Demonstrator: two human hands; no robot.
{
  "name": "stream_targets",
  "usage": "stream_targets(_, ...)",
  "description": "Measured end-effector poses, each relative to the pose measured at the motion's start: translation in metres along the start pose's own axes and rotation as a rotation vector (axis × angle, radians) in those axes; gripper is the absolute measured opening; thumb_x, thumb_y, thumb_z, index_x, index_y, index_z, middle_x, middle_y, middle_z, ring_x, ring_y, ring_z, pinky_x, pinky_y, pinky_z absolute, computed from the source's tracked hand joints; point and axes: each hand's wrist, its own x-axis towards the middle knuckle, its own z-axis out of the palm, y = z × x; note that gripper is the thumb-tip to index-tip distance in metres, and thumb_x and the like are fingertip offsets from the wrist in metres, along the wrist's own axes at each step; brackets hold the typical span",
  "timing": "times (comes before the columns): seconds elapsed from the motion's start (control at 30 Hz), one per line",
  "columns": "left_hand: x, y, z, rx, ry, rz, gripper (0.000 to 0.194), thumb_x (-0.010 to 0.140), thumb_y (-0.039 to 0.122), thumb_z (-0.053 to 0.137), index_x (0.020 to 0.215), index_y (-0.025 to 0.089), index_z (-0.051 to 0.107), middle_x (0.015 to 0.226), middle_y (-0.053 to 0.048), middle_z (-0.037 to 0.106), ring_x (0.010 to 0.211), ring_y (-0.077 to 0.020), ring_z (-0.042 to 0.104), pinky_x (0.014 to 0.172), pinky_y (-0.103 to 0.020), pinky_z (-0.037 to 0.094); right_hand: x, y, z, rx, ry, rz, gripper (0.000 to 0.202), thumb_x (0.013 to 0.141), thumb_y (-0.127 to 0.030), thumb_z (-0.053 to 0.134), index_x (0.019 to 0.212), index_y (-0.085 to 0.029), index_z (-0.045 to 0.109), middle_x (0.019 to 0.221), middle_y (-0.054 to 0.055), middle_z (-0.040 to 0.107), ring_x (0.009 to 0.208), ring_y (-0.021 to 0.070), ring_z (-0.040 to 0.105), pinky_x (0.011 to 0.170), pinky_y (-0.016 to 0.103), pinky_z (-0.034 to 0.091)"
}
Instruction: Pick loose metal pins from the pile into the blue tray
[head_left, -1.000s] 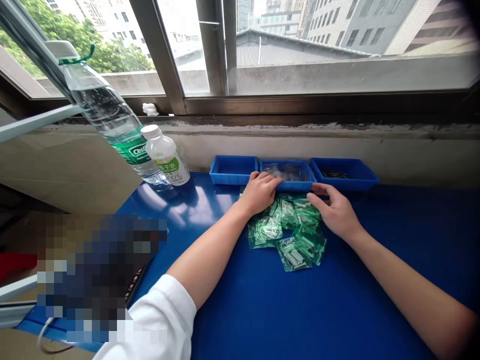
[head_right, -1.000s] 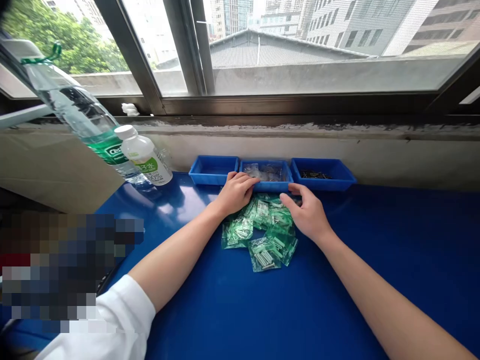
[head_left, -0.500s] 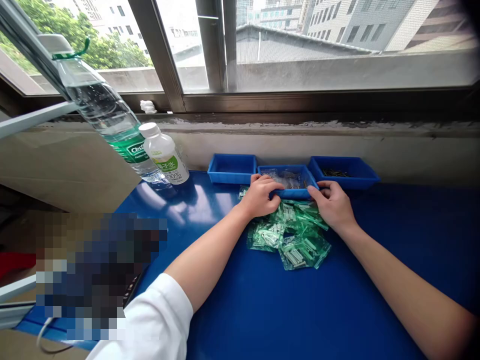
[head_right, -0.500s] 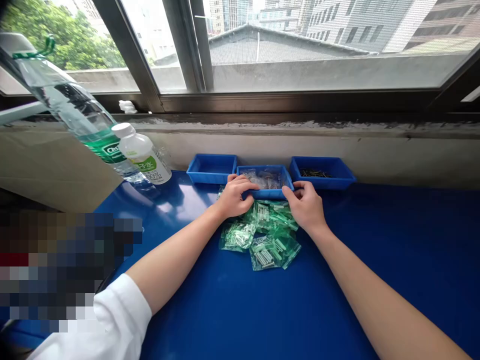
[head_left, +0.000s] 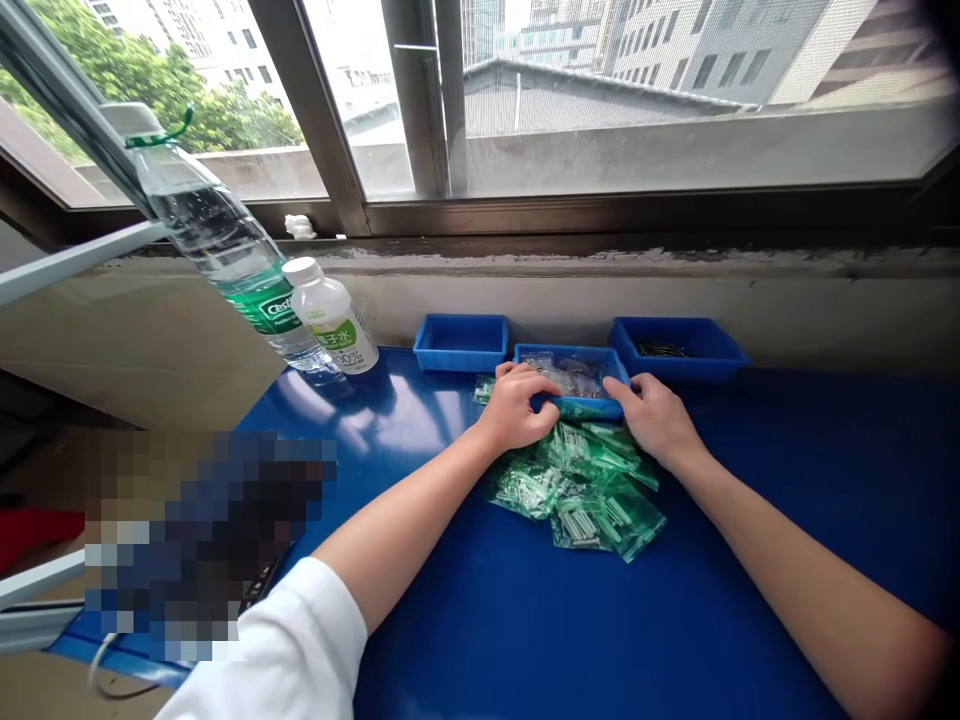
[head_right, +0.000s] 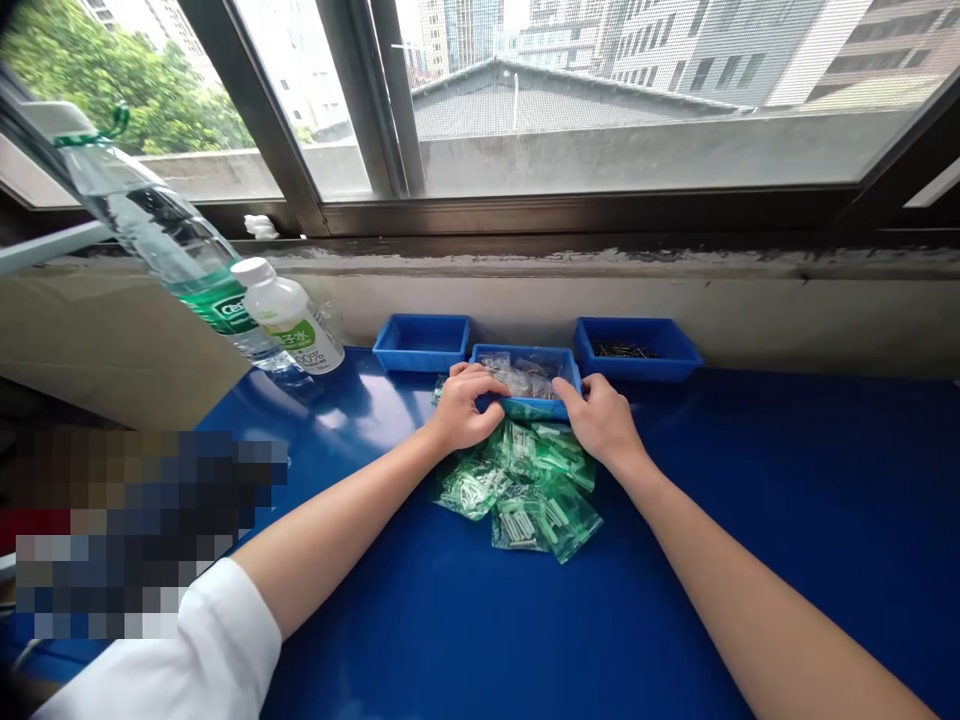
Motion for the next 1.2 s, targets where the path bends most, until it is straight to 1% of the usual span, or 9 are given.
stream_targets(0.2,-0.005,0.006,-0.005,-0.045,-0.021,0.017,0.016,0.068,0.015,0.051,0.07,0.019,0.067,0.064,0.001,0.066,0.066,-0.0138,0.059,0.083,-0.034,0.037,0.0,0.003,-0.006,0.013,-0.03,-0.075,0.05,0.082,-0.06,0.045,0.052,-0.021,0.032,0.045,0.0,0.044,0.049,0.0152,0.044,0.053,0.029,0.027)
stream_targets(0.23,-0.006,0.007,-0.006,-0.045,-0.007,0.027,0.016,0.07,0.016,0.051,0.072,0.02,0.067,0.067,0.0,0.067,0.068,-0.0141,0.06,0.082,-0.034,0.038,0.0,0.004,-0.007,0.021,-0.024,-0.094,0.051,0.083,-0.059,0.045,0.051,-0.021,0.031,0.044,-0.001,0.042,0.047,0.0146,0.042,0.052,0.029,0.026)
stream_targets(0.3,-0.006,0.009,-0.006,-0.003,0.093,0.02,0.016,0.073,0.016,0.05,0.076,0.019,0.065,0.073,-0.001,0.068,0.074,-0.0153,0.06,0.081,-0.032,0.039,0.001,0.005,-0.007,0.031,0.004,-0.124,0.051,0.083,-0.057,0.044,0.05,-0.021,0.031,0.044,-0.001,0.04,0.047,0.0142,0.041,0.052,0.029,0.026)
stream_targets(0.37,-0.007,0.01,-0.006,0.092,0.234,-0.067,0.013,0.076,0.018,0.049,0.077,0.019,0.061,0.074,-0.003,0.066,0.076,-0.0167,0.059,0.077,-0.03,0.041,0.001,0.005,-0.006,0.028,0.041,-0.143,0.047,0.083,-0.055,0.044,0.052,-0.021,0.037,0.046,-0.001,0.041,0.049,0.0145,0.042,0.053,0.029,0.027)
stream_targets(0.43,-0.006,0.01,-0.006,0.189,0.292,-0.252,0.006,0.077,0.021,0.05,0.076,0.02,0.055,0.069,-0.002,0.06,0.07,-0.0168,0.057,0.068,-0.028,0.04,0.002,0.006,-0.005,0.021,0.075,-0.156,0.042,0.082,-0.054,0.045,0.056,-0.021,0.043,0.048,-0.001,0.044,0.051,0.0151,0.043,0.054,0.029,0.028)
stream_targets(0.53,-0.005,0.008,-0.007,0.262,0.184,-0.536,0.009,0.08,0.029,0.052,0.077,0.022,0.047,0.061,0.002,0.055,0.058,-0.0165,0.053,0.056,-0.026,0.032,0.002,0.008,-0.002,0.011,0.094,-0.176,0.04,0.082,-0.053,0.045,0.058,-0.022,0.045,0.049,-0.001,0.045,0.051,0.0156,0.044,0.055,0.029,0.028)
stream_targets(0.63,-0.004,0.006,-0.009,0.294,0.065,-0.653,0.019,0.084,0.038,0.049,0.074,0.023,0.044,0.059,0.001,0.056,0.059,-0.0188,0.055,0.056,-0.026,0.028,0.001,0.01,0.0,-0.004,0.099,-0.188,0.04,0.082,-0.054,0.044,0.058,-0.022,0.044,0.049,0.0,0.045,0.051,0.0162,0.044,0.055,0.029,0.028)
stream_targets(0.83,-0.004,0.005,-0.011,0.317,-0.041,-0.671,0.032,0.089,0.044,0.039,0.066,0.022,0.045,0.065,-0.003,0.061,0.067,-0.0209,0.059,0.059,-0.027,0.031,-0.003,0.011,0.002,-0.002,0.138,-0.179,0.037,0.081,-0.054,0.044,0.064,-0.022,0.05,0.053,0.001,0.05,0.055,0.0183,0.048,0.056,0.029,0.03)
stream_targets(1.2,-0.004,0.005,-0.012,0.322,-0.067,-0.638,0.021,0.089,0.033,0.041,0.075,0.022,0.052,0.069,-0.004,0.065,0.069,-0.0235,0.062,0.061,-0.029,0.036,-0.004,0.014,0.002,0.074,0.105,-0.167,0.033,0.08,-0.049,0.044,0.063,-0.022,0.045,0.051,0.0,0.046,0.052,0.0169,0.045,0.055,0.029,0.029)
